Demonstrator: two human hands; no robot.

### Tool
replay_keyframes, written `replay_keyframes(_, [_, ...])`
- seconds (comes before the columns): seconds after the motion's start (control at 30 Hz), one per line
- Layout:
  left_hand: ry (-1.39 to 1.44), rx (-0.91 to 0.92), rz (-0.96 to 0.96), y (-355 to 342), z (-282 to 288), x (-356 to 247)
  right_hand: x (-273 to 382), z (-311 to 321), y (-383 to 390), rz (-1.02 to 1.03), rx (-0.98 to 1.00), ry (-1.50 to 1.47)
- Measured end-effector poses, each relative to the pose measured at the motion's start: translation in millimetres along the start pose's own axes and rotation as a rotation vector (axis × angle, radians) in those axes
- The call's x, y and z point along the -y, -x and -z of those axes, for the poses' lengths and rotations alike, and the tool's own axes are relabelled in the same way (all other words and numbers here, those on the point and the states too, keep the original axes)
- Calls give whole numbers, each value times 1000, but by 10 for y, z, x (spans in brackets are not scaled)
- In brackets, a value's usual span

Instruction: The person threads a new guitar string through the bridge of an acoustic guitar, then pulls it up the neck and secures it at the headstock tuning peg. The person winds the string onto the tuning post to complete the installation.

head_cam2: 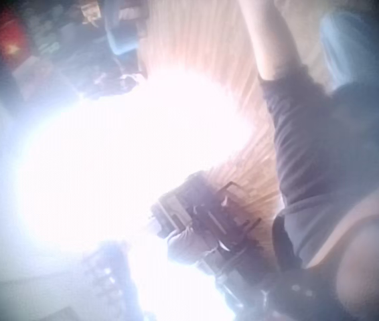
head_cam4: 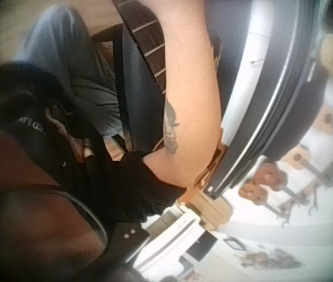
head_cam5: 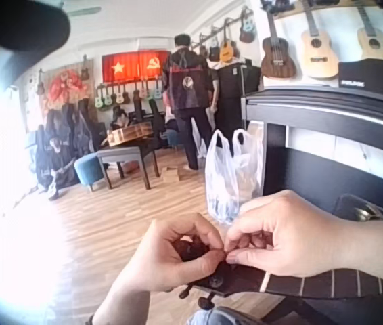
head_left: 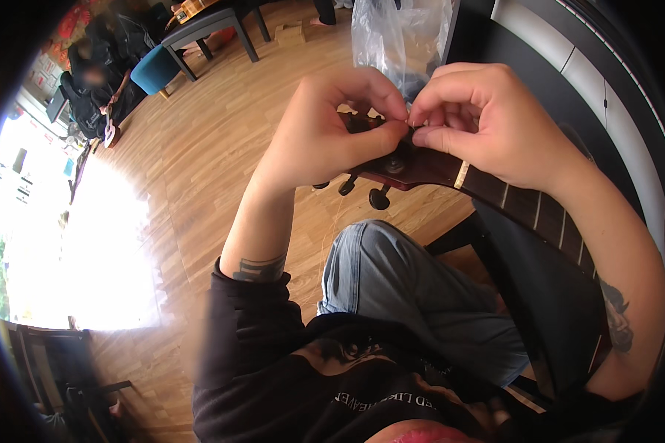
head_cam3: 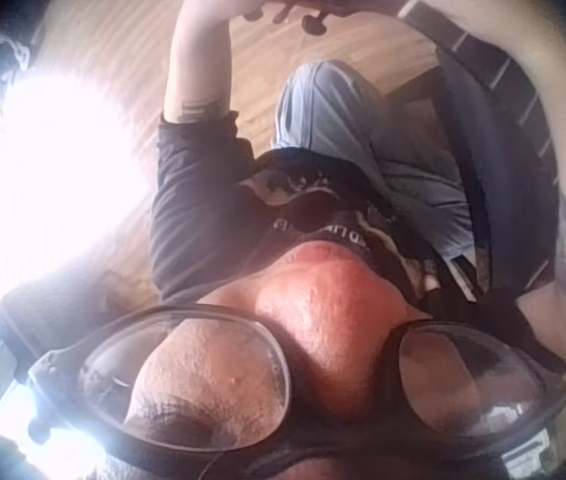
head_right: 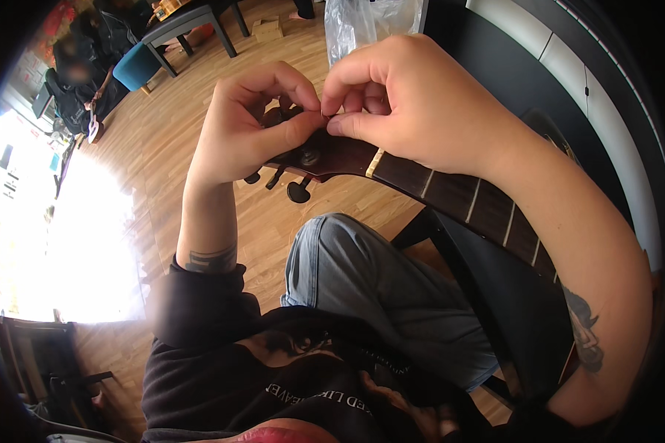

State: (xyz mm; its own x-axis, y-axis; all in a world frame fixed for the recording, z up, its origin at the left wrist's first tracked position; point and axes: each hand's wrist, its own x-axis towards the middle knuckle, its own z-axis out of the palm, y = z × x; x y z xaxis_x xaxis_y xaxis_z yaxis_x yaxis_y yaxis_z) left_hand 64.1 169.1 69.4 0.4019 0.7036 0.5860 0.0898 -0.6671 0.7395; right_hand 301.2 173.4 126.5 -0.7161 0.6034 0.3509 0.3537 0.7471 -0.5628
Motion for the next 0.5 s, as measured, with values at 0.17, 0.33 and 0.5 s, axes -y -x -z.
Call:
replay_keyframes(0.17, [50,42,27,0,-17,-25,1,-13,-6,-34,-6,-1])
replay_keyframes(0.33, [-22,8,38,36,-11,-6,-9,-35,-33,-146,16,-24])
replay_keyframes(0.5, [-140,-19,71,6,-57,-19,-114,-43,-59,-210,22,0])
